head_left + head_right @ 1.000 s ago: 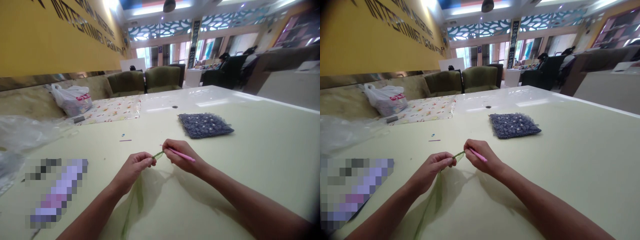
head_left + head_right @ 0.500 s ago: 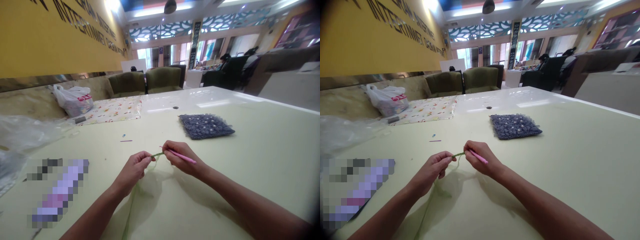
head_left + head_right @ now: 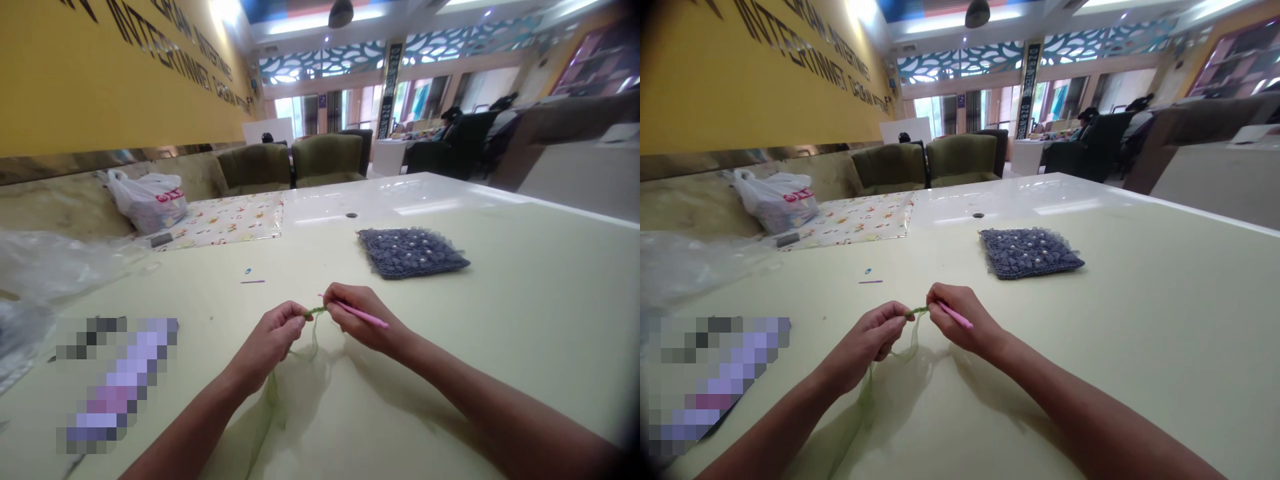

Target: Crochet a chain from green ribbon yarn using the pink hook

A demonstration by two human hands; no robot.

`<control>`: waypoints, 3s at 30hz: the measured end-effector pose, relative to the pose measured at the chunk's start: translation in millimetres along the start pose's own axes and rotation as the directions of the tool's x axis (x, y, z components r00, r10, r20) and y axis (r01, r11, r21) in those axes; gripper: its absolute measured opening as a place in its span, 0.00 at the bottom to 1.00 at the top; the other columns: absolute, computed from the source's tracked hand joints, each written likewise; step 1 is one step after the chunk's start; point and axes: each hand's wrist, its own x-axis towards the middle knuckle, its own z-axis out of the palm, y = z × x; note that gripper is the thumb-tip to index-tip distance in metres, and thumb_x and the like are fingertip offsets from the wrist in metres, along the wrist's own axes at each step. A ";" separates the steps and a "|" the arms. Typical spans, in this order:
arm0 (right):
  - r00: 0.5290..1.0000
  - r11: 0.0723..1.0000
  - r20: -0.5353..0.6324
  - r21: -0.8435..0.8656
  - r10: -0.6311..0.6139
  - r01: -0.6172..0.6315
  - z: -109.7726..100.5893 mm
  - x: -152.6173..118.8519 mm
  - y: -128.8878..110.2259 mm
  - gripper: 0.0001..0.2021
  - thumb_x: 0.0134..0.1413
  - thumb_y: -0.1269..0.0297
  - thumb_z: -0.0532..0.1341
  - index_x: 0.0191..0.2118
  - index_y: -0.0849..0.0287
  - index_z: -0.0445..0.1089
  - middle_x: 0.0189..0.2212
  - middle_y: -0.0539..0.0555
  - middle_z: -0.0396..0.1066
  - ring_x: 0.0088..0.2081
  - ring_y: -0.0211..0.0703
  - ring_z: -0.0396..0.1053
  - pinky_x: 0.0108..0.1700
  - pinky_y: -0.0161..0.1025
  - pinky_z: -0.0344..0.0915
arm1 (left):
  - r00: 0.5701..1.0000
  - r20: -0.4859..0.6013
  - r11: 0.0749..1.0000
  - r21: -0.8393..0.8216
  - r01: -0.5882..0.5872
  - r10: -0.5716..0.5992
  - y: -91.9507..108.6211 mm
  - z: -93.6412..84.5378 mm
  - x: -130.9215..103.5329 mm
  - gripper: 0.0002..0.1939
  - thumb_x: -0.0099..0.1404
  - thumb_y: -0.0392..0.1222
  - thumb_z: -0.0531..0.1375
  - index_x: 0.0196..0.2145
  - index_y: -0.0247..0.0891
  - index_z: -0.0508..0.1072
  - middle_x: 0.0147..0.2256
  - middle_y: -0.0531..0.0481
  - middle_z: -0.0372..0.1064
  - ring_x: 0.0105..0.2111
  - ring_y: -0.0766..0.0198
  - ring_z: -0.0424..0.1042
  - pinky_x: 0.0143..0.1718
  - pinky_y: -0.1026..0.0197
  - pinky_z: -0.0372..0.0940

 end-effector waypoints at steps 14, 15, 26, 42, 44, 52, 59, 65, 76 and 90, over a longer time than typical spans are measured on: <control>1.000 1.000 -0.004 -0.001 0.008 -0.008 -0.9 -0.7 -1.0 0.07 0.54 0.73 0.54 0.29 0.60 0.66 0.18 0.46 0.65 0.21 0.34 0.62 0.25 0.31 0.56 | 1.000 0.014 1.000 -0.022 -0.005 0.005 4.0 0.3 -1.1 0.10 0.63 0.46 0.57 0.34 0.38 0.73 0.19 0.61 0.44 0.19 0.72 0.41 0.19 0.65 0.39; 1.000 1.000 -0.007 0.002 0.008 -0.008 -0.8 -0.7 -1.0 0.07 0.54 0.73 0.54 0.29 0.60 0.66 0.18 0.46 0.65 0.21 0.34 0.62 0.25 0.31 0.56 | 1.000 0.009 1.000 -0.020 -0.011 0.011 3.9 0.5 -1.1 0.11 0.63 0.47 0.57 0.34 0.37 0.73 0.19 0.61 0.44 0.19 0.72 0.41 0.19 0.65 0.39; 1.000 0.999 -0.024 0.033 -0.017 0.018 -0.2 -1.4 -3.0 0.06 0.54 0.72 0.54 0.30 0.59 0.67 0.18 0.46 0.64 0.21 0.34 0.63 0.26 0.31 0.58 | 0.998 -0.055 0.998 0.051 -0.041 0.044 0.2 0.5 1.7 0.13 0.63 0.51 0.58 0.33 0.38 0.74 0.18 0.61 0.45 0.19 0.71 0.41 0.20 0.65 0.40; 0.991 0.993 -0.077 0.012 -0.113 0.114 5.0 -3.8 -3.2 0.06 0.56 0.72 0.54 0.29 0.59 0.65 0.20 0.47 0.63 0.21 0.33 0.59 0.26 0.31 0.56 | 0.968 -0.177 0.943 0.313 -0.117 0.179 7.8 5.2 -4.5 0.13 0.64 0.45 0.54 0.27 0.36 0.73 0.19 0.58 0.50 0.20 0.71 0.46 0.21 0.66 0.44; 0.986 0.990 -0.089 0.003 -0.138 0.139 5.3 -3.7 -2.7 0.06 0.56 0.72 0.54 0.30 0.59 0.65 0.20 0.47 0.63 0.21 0.33 0.58 0.27 0.31 0.56 | 0.964 -0.180 0.939 0.317 -0.132 0.197 8.0 5.5 -6.1 0.14 0.63 0.44 0.53 0.26 0.36 0.72 0.19 0.58 0.50 0.20 0.71 0.46 0.21 0.66 0.44; 0.959 0.969 -0.142 -0.040 -0.246 0.243 7.2 -4.0 -2.5 0.06 0.56 0.74 0.54 0.30 0.59 0.65 0.22 0.47 0.62 0.23 0.33 0.57 0.27 0.30 0.55 | 0.954 -0.187 0.927 0.339 -0.161 0.234 6.6 5.8 -4.9 0.15 0.63 0.42 0.52 0.23 0.36 0.72 0.17 0.59 0.47 0.19 0.71 0.45 0.20 0.66 0.42; 0.952 0.965 -0.153 -0.046 -0.264 0.260 6.8 -4.6 -6.6 0.06 0.56 0.73 0.54 0.29 0.59 0.64 0.21 0.46 0.61 0.22 0.33 0.56 0.26 0.30 0.54 | 0.963 -0.154 0.951 0.254 -0.179 0.222 1.4 2.9 -5.2 0.15 0.64 0.44 0.53 0.25 0.36 0.73 0.17 0.59 0.43 0.19 0.72 0.42 0.20 0.65 0.41; 0.954 0.965 -0.147 -0.059 -0.261 0.255 7.8 -4.6 -4.3 0.06 0.56 0.73 0.54 0.30 0.59 0.65 0.22 0.47 0.62 0.23 0.33 0.57 0.27 0.31 0.55 | 0.968 -0.132 0.968 0.162 -0.193 0.215 -1.5 1.6 -3.7 0.16 0.64 0.47 0.54 0.27 0.36 0.75 0.17 0.59 0.43 0.19 0.71 0.42 0.20 0.65 0.41; 0.956 0.966 -0.136 -0.048 -0.260 0.255 8.6 -5.0 -3.6 0.06 0.56 0.74 0.54 0.30 0.59 0.64 0.22 0.47 0.63 0.23 0.33 0.57 0.27 0.31 0.55 | 0.974 -0.090 0.978 0.014 -0.209 0.210 -3.8 -3.0 -3.3 0.14 0.63 0.46 0.56 0.28 0.35 0.76 0.16 0.60 0.42 0.19 0.71 0.41 0.21 0.63 0.39; 0.953 0.961 -0.133 -0.070 -0.274 0.267 8.9 -5.5 -0.8 0.06 0.56 0.75 0.54 0.31 0.59 0.65 0.23 0.47 0.63 0.23 0.32 0.58 0.27 0.31 0.55 | 0.980 -0.127 0.988 0.017 -0.151 0.152 -2.5 0.6 -1.3 0.14 0.62 0.49 0.59 0.38 0.36 0.78 0.17 0.60 0.47 0.19 0.73 0.42 0.20 0.65 0.41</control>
